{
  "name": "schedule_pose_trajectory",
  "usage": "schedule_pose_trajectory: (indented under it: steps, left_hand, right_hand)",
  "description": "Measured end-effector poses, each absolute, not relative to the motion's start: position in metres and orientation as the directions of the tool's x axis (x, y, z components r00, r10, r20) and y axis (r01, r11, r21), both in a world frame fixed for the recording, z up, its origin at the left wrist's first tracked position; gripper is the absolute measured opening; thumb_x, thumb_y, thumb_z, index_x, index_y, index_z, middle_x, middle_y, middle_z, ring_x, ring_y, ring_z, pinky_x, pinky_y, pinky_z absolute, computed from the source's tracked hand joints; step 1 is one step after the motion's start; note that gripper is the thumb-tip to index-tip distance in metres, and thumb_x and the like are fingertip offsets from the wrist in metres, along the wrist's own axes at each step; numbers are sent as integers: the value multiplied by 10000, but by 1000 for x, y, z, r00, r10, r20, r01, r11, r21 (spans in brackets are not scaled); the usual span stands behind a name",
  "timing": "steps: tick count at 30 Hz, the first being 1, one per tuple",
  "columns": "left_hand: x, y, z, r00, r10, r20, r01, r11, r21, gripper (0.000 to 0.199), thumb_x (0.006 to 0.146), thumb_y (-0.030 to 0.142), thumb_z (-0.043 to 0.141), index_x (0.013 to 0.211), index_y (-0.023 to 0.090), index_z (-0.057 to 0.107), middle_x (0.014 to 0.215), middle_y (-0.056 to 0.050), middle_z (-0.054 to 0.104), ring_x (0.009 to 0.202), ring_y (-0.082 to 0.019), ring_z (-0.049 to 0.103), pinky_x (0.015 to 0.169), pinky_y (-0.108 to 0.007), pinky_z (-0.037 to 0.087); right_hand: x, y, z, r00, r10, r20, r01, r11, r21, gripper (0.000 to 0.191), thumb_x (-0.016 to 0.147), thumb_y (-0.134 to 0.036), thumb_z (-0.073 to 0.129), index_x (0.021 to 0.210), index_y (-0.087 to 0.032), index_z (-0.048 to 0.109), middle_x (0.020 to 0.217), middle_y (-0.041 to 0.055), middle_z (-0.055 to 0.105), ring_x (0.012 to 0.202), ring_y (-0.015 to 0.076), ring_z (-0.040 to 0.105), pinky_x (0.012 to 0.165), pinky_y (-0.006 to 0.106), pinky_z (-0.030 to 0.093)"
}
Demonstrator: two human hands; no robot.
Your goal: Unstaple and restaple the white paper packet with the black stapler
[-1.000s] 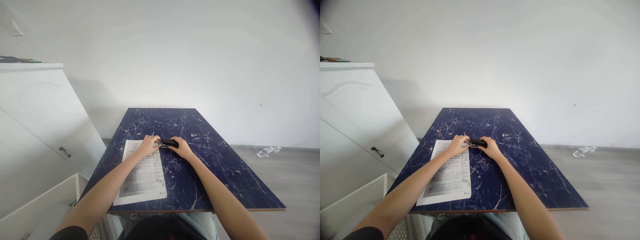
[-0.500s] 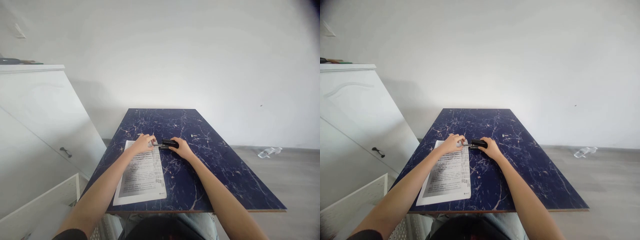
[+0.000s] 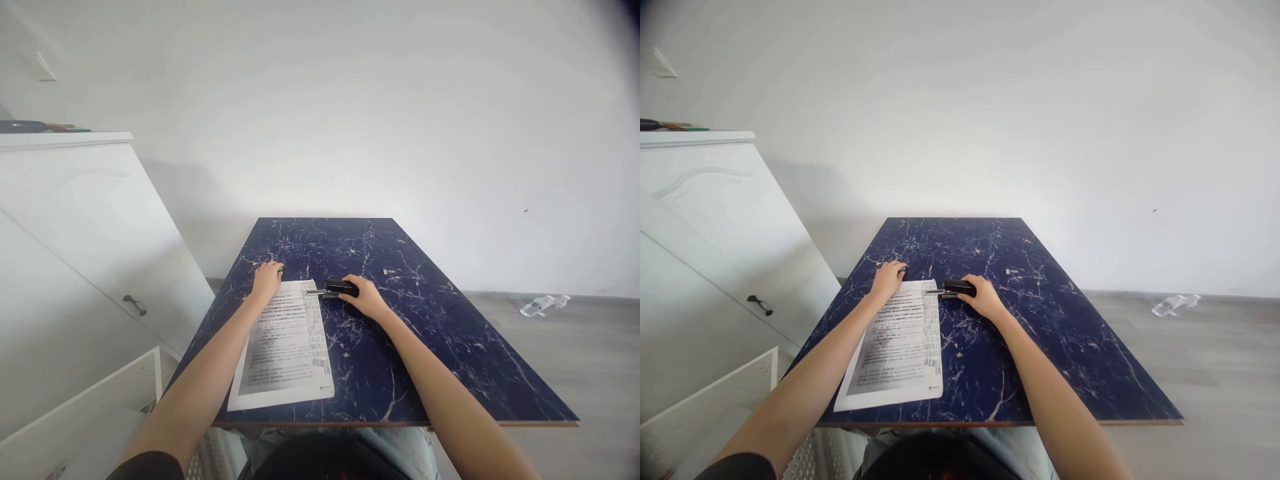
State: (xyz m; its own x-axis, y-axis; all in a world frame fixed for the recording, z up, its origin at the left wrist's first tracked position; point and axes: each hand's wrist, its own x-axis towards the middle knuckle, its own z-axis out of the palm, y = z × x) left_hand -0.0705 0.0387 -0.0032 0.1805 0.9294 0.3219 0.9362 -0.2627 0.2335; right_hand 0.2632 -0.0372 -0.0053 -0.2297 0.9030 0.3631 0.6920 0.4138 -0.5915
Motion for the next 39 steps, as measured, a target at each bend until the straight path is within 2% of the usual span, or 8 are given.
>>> schedule_pose_trajectory:
  steps: [7, 11, 14, 16, 20, 23, 29, 39]
  left_hand:
    - [-75, 45, -5, 243, 879, 411, 886, -374, 275, 270, 878, 119, 531, 1034, 202, 734, 1038, -110, 701, 1026, -278, 637, 958, -415, 489]
    - [-71, 41, -2, 180, 867, 464, 790, -409, 457, 218, 873, 137, 552, 979, 199, 732, 1017, -98, 679, 936, -235, 668, 913, -388, 517]
    - [-58, 34, 6, 90, 883, 461, 536, -433, 725, 132, 872, 266, 639, 955, 199, 717, 966, -78, 695, 899, -224, 689, 890, -400, 547]
    - [-45, 26, 14, 40, 924, 381, 224, -380, 898, 230, 866, 387, 679, 984, 190, 682, 951, -76, 714, 933, -237, 713, 857, -402, 575]
    - [-22, 7, 29, 164, 957, 239, -148, -215, 965, 376, 836, 479, 733, 1021, 184, 592, 1126, -114, 723, 981, -248, 740, 870, -411, 592]
    - [-13, -6, 32, 265, 947, 183, -112, -159, 981, 424, 832, 488, 746, 1061, 193, 544, 1013, -114, 760, 885, -246, 758, 809, -413, 609]
    - [-4, -16, 27, 319, 904, 283, 48, -314, 948, 349, 790, 475, 780, 863, 178, 611, 804, -72, 744, 775, -225, 745, 709, -360, 616]
    - [-9, -12, 19, 445, 812, 378, 258, -521, 814, 262, 804, 453, 758, 848, 195, 741, 953, -81, 760, 849, -216, 730, 847, -389, 613]
  right_hand:
    - [262, -39, -2, -235, 902, 362, 684, 418, -598, 282, 790, -311, 747, 1055, -245, 676, 986, 43, 721, 896, 244, 657, 839, 384, 491]
    - [262, -39, -1, -236, 902, 360, 681, 418, -601, 280, 791, -309, 745, 1055, -245, 678, 979, 45, 724, 905, 248, 662, 840, 386, 495]
    - [262, -39, -1, -246, 897, 368, 683, 430, -591, 289, 793, -307, 748, 1067, -248, 675, 989, 42, 727, 923, 251, 663, 858, 388, 490]
    - [262, -39, -1, -246, 894, 374, 686, 433, -585, 291, 796, -311, 748, 1072, -249, 675, 992, 40, 726, 920, 249, 664, 857, 385, 488]
    - [262, -39, -3, -244, 890, 384, 684, 439, -582, 290, 793, -307, 750, 1066, -247, 673, 989, 34, 725, 907, 241, 665, 848, 372, 489]
    - [262, -39, -3, -243, 889, 387, 683, 440, -582, 288, 791, -302, 749, 1062, -247, 670, 982, 32, 726, 907, 242, 666, 846, 370, 489]
    - [261, -39, -3, -243, 888, 390, 678, 443, -586, 272, 787, -295, 752, 1044, -248, 675, 977, 30, 726, 901, 238, 665, 844, 367, 487]
    - [262, -39, -2, -247, 893, 376, 686, 436, -583, 291, 790, -315, 744, 1064, -249, 670, 998, 37, 729, 921, 246, 666, 852, 380, 494]
